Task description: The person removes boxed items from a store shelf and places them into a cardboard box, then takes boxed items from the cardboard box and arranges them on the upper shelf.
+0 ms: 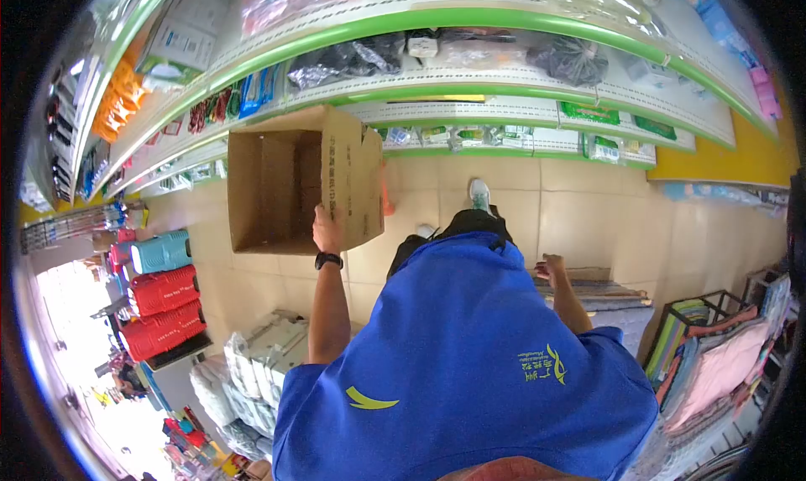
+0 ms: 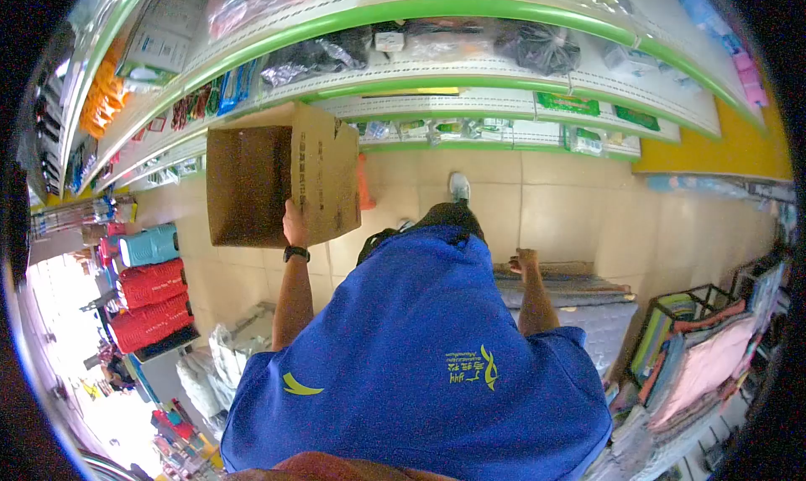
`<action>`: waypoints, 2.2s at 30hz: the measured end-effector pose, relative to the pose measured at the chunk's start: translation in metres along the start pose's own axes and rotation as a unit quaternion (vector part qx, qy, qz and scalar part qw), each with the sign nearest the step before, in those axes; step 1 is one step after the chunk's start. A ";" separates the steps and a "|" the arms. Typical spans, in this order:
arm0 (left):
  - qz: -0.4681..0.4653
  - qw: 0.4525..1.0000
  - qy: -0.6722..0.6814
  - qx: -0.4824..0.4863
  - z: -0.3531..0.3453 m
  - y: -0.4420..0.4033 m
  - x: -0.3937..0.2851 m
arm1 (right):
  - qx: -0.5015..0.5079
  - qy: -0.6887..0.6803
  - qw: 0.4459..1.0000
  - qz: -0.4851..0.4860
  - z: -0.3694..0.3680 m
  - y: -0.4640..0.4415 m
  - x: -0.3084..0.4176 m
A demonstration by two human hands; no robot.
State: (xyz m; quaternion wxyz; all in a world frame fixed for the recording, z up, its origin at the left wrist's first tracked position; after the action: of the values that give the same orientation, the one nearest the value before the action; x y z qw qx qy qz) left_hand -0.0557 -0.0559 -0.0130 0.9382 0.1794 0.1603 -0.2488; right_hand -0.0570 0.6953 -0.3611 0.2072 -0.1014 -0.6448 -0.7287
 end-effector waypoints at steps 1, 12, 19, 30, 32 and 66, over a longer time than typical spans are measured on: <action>0.004 1.000 0.009 0.002 -0.002 0.008 -0.019 | 0.002 0.014 1.000 0.012 0.002 0.022 0.021; 0.067 0.997 -0.038 -0.012 0.029 0.003 0.041 | 0.066 0.100 0.952 0.283 -0.115 0.172 0.149; 0.091 0.993 -0.067 0.018 0.059 0.015 0.092 | 0.063 0.162 0.959 0.224 -0.119 0.156 0.120; 0.026 0.997 -0.067 0.019 0.037 0.018 0.088 | 0.088 0.039 0.991 0.089 -0.114 0.107 0.020; 0.031 0.997 -0.053 0.048 0.033 0.025 0.081 | 0.047 0.081 0.989 0.118 -0.112 0.114 0.015; 0.286 0.881 0.295 -0.237 0.118 -0.017 0.287 | 0.131 0.327 0.896 0.270 -0.183 0.145 0.093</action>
State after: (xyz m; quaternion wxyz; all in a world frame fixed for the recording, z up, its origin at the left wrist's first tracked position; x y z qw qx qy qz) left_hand 0.1967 -0.2366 -0.0248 0.8925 0.0549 0.4251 0.1401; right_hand -0.0556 0.4874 -0.2194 0.6062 0.0006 -0.5786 -0.5456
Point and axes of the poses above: each hand's wrist, its own y-axis away from the middle knuckle, its own z-axis out of the back of the hand, x = y × z, the point moved 8 cm from there along -y, towards the middle knuckle, and after that the axes turned 13 degrees about z, right-handed, at the moved point
